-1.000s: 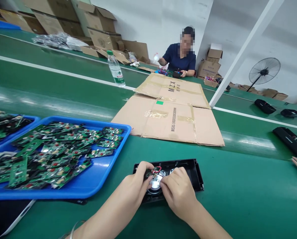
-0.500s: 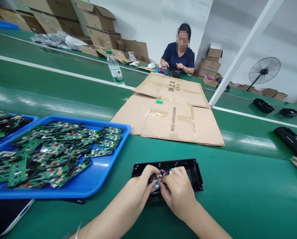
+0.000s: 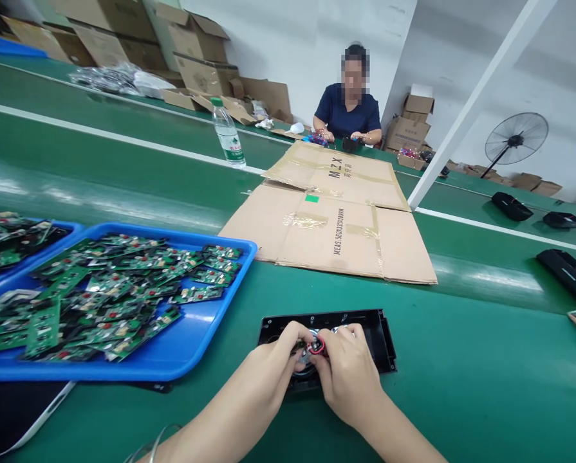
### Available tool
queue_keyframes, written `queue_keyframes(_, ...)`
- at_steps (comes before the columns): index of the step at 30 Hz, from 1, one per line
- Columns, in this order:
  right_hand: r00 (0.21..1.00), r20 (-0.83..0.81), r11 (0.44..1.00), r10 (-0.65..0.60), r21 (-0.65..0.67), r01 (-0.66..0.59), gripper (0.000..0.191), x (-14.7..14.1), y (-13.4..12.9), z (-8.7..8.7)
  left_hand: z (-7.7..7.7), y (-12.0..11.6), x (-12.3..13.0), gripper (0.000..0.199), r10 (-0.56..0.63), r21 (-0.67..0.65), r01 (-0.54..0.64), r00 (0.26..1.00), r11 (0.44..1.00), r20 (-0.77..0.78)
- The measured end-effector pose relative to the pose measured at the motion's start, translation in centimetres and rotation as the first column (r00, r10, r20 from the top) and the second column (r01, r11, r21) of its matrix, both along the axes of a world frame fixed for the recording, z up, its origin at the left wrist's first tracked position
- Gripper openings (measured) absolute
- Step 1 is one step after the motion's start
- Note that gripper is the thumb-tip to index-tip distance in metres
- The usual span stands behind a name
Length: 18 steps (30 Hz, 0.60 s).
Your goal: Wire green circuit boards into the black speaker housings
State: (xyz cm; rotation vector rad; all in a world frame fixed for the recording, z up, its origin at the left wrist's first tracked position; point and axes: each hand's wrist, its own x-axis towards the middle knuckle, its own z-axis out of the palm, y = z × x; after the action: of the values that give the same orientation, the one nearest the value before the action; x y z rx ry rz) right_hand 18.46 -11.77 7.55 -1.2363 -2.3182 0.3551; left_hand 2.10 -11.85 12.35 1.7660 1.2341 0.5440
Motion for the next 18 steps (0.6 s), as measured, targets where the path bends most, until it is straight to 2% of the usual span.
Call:
queue_keyframes(4,0.999,0.024,0.998,-0.042,0.056,0.041,0.013,-0.4,-0.4,-0.5,0.1,0.1,0.3,0.021,0.026,-0.017,-0.025,0.999,1.000,0.027)
queue_keyframes(7,0.995,0.030,0.995,-0.090,0.036,0.089,0.012,-0.6,-0.6,-0.8,-0.1,0.2,0.5,0.021,0.014,-0.029,-0.014,1.000,0.999,0.013)
queue_keyframes(9,0.991,0.038,0.991,-0.126,-0.034,0.127,0.010,-0.6,-0.6,-0.7,-0.3,0.2,0.5,0.020,0.006,-0.034,-0.006,1.000,0.999,0.009)
queue_keyframes(12,0.991,0.011,0.966,-0.134,-0.222,0.133,0.011,0.0,-0.4,0.3,-0.4,0.2,0.2,0.020,0.010,-0.056,-0.008,0.999,0.998,0.030)
queue_keyframes(15,0.983,-0.029,0.925,-0.184,-0.342,0.163,0.034,1.5,0.1,1.9,0.1,0.4,-0.6,0.021,0.044,-0.086,-0.046,0.999,0.995,-0.025)
queue_keyframes(18,0.983,0.022,0.954,-0.183,-0.239,0.183,0.049,3.1,0.7,3.2,0.8,0.8,-1.5,0.022,0.065,-0.091,-0.074,0.993,0.993,-0.095)
